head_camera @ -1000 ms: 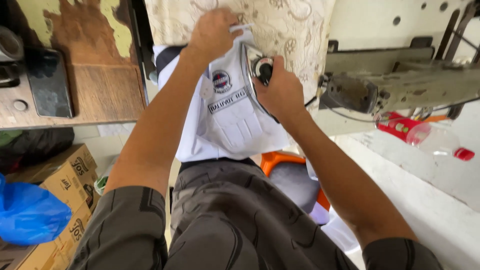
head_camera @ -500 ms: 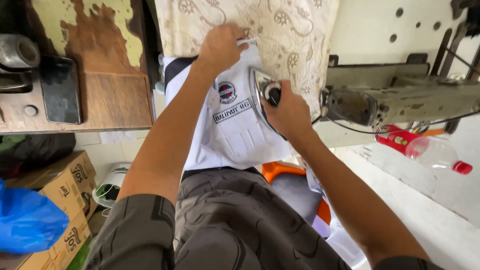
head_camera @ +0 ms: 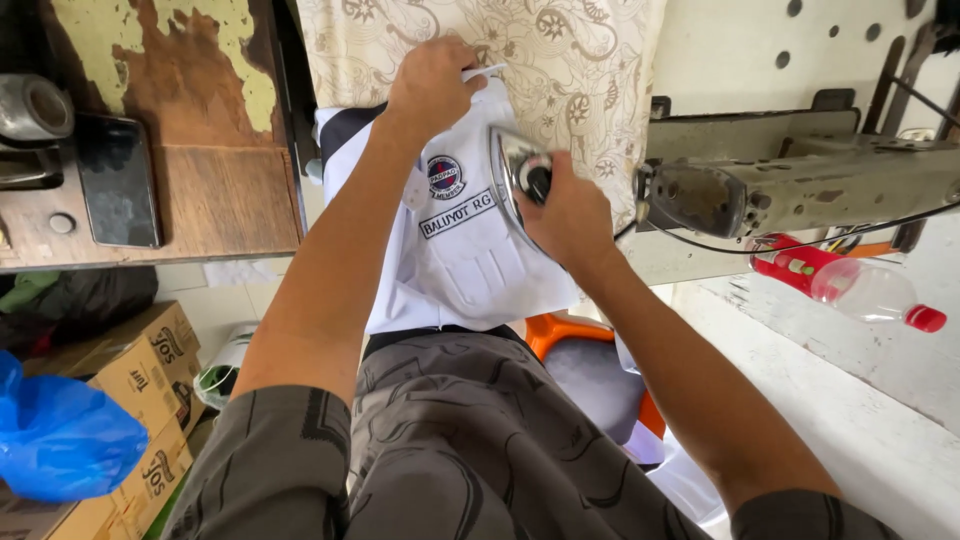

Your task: Ironing a white shirt on a padded surface, including spraying water and repositioning the garment.

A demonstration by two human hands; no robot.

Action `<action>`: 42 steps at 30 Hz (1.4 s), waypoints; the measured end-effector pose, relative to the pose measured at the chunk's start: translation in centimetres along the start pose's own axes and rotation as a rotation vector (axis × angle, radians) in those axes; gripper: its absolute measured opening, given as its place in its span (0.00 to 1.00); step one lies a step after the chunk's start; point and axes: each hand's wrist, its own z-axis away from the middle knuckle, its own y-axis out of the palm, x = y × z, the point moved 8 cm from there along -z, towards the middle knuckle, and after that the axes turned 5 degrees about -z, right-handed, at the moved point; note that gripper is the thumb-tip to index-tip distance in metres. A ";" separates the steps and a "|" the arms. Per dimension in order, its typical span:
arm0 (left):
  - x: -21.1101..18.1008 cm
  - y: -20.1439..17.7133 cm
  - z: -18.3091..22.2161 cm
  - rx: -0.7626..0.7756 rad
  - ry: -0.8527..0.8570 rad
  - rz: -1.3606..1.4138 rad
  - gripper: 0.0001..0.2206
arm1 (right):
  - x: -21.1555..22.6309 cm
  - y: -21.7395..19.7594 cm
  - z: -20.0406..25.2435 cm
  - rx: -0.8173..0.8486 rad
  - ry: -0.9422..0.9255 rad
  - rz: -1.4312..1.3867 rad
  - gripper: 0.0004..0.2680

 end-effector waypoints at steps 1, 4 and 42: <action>0.1 0.2 0.0 0.001 0.024 -0.013 0.10 | 1.0 -0.4 -0.4 -0.030 -0.034 -0.024 0.19; 0.3 0.6 0.2 0.014 0.032 -0.013 0.10 | 1.7 -0.7 -0.1 -0.040 -0.081 -0.037 0.18; -8.8 -14.5 15.2 -0.089 0.111 0.030 0.05 | -32.3 1.5 15.5 -1.064 -0.368 -1.592 0.22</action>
